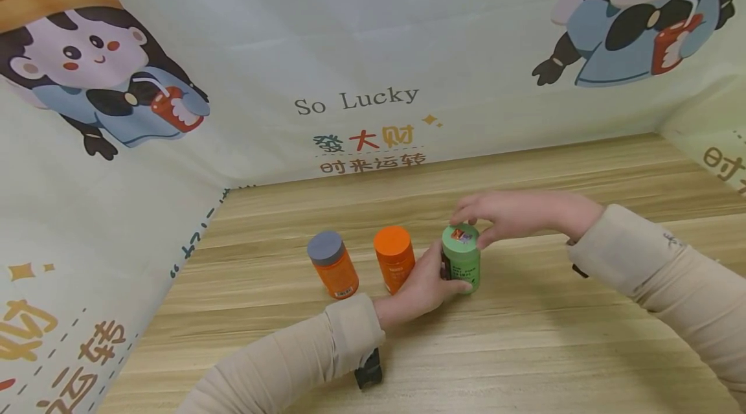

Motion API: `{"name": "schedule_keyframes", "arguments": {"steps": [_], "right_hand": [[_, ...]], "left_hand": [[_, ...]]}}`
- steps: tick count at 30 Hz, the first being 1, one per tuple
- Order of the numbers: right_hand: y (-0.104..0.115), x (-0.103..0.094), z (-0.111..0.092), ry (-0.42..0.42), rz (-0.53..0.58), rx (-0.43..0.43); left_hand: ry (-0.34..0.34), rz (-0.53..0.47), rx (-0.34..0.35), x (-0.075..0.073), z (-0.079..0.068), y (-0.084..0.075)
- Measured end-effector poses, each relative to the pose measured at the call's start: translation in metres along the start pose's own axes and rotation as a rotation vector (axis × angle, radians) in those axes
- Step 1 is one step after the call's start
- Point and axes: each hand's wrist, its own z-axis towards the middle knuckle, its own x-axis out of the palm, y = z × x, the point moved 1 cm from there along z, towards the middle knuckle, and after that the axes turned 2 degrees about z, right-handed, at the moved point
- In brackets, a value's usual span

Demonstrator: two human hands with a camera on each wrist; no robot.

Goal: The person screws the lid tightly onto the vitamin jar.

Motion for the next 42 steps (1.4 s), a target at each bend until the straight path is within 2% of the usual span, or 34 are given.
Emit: {"name": "schedule_keyframes", "arguments": {"steps": [7,16,22,29,34,38,42], "right_hand": [[-0.001,0.001,0.001,0.004,-0.031,-0.015],[0.004,0.003,0.004,-0.028,-0.061,0.081],[0.007,0.006,0.008,-0.036,-0.077,0.173],[0.009,0.014,0.009,-0.109,-0.144,0.209],[0.008,0.02,0.008,-0.119,-0.097,0.272],[0.009,0.021,0.005,-0.116,-0.077,0.281],[0.01,0.018,0.004,-0.116,-0.14,0.242]], "left_hand": [[0.002,-0.005,0.006,0.0,0.0,-0.001],[-0.003,-0.004,0.029,0.0,-0.001,0.0],[-0.001,-0.003,0.04,0.0,-0.001,0.001],[0.001,-0.007,0.031,0.001,-0.002,0.001],[-0.003,-0.007,0.029,0.001,-0.002,0.001],[-0.005,-0.005,0.032,0.001,-0.002,0.001],[-0.002,-0.003,0.039,0.0,-0.001,0.002]]}}
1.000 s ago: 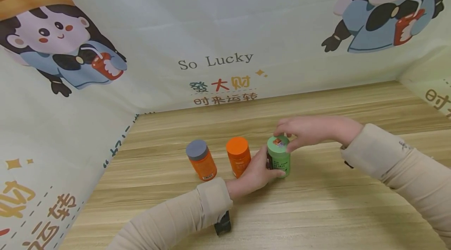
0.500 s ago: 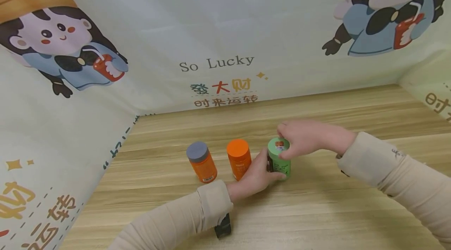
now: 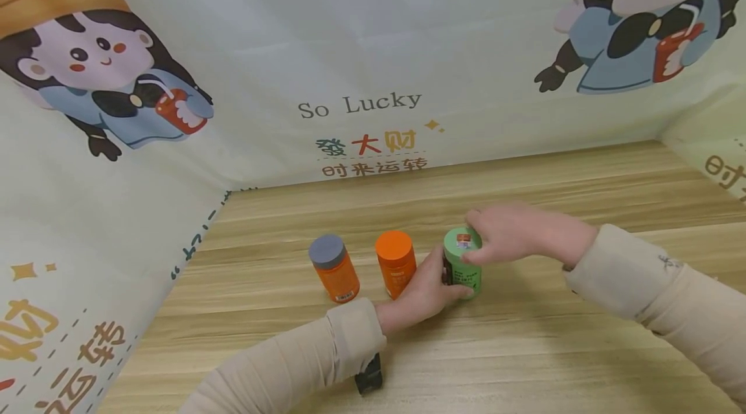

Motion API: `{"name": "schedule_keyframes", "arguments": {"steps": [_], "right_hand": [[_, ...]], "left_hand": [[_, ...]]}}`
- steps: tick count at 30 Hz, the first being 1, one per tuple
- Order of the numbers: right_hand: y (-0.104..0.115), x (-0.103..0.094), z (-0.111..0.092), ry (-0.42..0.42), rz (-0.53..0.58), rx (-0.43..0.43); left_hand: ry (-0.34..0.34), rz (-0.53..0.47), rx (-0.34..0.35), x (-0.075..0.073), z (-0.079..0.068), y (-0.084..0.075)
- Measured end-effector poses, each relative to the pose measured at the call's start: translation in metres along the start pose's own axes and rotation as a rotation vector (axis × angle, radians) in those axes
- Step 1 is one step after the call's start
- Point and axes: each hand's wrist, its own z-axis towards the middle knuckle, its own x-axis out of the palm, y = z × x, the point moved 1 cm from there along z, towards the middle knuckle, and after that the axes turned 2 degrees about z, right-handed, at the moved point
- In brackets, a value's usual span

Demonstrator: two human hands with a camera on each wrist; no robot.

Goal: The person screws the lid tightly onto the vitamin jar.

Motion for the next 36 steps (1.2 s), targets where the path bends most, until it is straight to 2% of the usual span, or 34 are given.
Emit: {"name": "schedule_keyframes", "arguments": {"steps": [3,6,12,15,21,27,31,36], "right_hand": [[0.001,-0.004,0.001,-0.002,-0.049,-0.073],[0.001,-0.005,0.003,0.008,-0.035,-0.117],[-0.003,0.001,0.005,-0.026,0.069,-0.119],[-0.004,0.006,0.005,-0.061,0.116,-0.105],[0.001,0.016,0.003,-0.148,0.132,-0.011],[0.003,0.023,-0.002,-0.2,0.172,0.073],[0.004,0.023,-0.002,-0.205,0.173,0.082],[0.007,0.018,-0.002,-0.142,0.153,0.073]], "left_hand": [[0.004,0.001,-0.001,0.0,0.0,0.001],[0.006,0.005,-0.007,0.0,0.0,0.001],[0.0,0.003,0.0,0.0,0.0,0.001],[-0.007,0.002,-0.004,0.001,0.001,0.002],[-0.024,0.011,-0.02,0.004,0.001,0.002],[-0.026,0.025,-0.018,0.007,0.001,0.0],[-0.033,0.025,-0.025,0.007,0.0,0.0],[-0.026,0.029,-0.007,0.005,-0.003,0.004]]}}
